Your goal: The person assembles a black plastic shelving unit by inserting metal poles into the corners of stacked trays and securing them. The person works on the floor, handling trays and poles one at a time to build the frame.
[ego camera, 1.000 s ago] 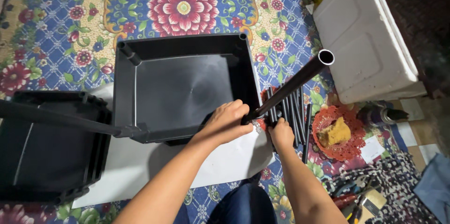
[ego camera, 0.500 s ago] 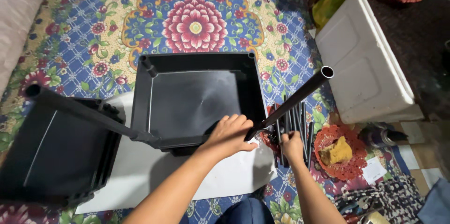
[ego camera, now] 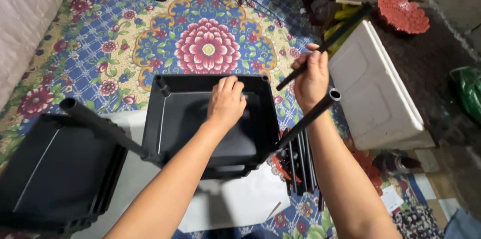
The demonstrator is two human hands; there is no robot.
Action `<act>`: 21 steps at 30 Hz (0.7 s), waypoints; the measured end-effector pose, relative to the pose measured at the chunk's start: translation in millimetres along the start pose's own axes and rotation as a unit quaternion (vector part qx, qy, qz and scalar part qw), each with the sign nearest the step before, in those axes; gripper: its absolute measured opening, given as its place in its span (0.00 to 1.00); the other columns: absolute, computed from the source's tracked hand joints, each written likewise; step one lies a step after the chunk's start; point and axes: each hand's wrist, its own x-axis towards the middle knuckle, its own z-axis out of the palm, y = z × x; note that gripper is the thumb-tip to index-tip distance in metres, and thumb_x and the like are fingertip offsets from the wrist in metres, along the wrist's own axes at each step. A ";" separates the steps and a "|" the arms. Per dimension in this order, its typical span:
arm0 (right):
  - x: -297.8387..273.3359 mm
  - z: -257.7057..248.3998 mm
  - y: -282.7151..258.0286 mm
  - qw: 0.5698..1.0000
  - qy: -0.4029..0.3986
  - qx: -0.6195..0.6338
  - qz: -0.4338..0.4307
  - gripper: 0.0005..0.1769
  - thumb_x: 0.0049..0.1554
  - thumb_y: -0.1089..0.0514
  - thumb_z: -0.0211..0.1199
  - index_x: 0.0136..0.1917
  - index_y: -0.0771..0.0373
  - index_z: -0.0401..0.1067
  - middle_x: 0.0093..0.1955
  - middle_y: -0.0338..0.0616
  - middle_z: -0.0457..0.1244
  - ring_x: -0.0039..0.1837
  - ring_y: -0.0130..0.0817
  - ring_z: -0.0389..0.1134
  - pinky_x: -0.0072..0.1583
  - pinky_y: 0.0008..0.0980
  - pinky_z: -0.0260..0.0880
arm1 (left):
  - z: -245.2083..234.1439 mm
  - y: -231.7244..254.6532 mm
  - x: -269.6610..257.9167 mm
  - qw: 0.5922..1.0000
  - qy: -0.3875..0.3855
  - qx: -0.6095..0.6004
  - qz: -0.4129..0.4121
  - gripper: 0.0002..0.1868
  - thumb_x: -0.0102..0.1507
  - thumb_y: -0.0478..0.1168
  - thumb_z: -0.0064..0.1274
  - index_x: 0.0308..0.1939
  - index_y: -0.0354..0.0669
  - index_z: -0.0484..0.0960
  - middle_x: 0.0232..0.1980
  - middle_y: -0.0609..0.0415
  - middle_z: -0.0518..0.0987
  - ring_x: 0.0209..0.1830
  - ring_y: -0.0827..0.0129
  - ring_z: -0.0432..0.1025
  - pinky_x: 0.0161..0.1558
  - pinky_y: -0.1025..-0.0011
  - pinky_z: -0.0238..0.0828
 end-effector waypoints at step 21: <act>40.4 13.7 63.8 0.991 -0.093 -0.036 0.085 0.22 0.71 0.48 0.53 0.39 0.61 0.57 0.30 0.36 0.49 0.32 0.26 0.49 0.37 0.29 0.52 | 67.5 -27.1 48.0 1.000 0.007 -0.023 -0.003 0.11 0.63 0.48 0.59 0.47 0.55 0.86 0.39 0.55 0.79 0.47 0.61 0.73 0.54 0.57 0.59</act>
